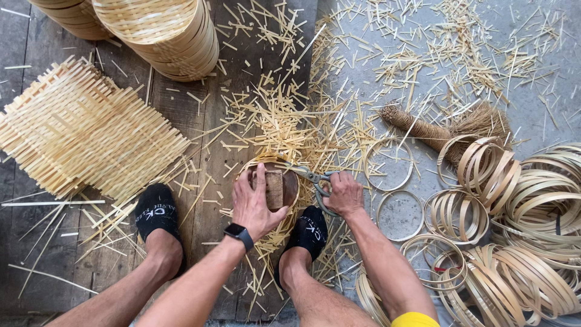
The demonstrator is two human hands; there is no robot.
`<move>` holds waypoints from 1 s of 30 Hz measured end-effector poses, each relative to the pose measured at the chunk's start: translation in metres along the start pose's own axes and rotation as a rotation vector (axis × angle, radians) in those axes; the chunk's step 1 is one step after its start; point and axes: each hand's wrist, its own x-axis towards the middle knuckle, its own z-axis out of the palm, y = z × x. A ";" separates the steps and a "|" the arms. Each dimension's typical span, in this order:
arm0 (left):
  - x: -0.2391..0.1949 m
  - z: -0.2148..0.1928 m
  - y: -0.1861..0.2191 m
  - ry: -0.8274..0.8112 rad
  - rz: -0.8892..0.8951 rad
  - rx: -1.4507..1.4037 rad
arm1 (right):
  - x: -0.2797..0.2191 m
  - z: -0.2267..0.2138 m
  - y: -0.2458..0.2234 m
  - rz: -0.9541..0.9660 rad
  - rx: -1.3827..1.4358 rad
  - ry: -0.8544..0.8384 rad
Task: The person weaves bamboo strips into circular basket bases using a wooden mold and shears. They repeatedly place a woven mat over the mold, trim the edges, and stack the finished pieces.
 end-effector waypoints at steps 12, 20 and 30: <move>-0.007 0.011 0.006 0.147 -0.086 -0.233 | -0.014 -0.003 0.014 0.063 -0.011 -0.095; 0.001 0.001 -0.006 0.018 0.087 -0.158 | -0.006 0.020 0.011 -0.045 -0.015 0.121; 0.010 -0.018 -0.005 -0.155 0.080 -0.146 | 0.003 0.010 -0.003 -0.162 -0.081 0.245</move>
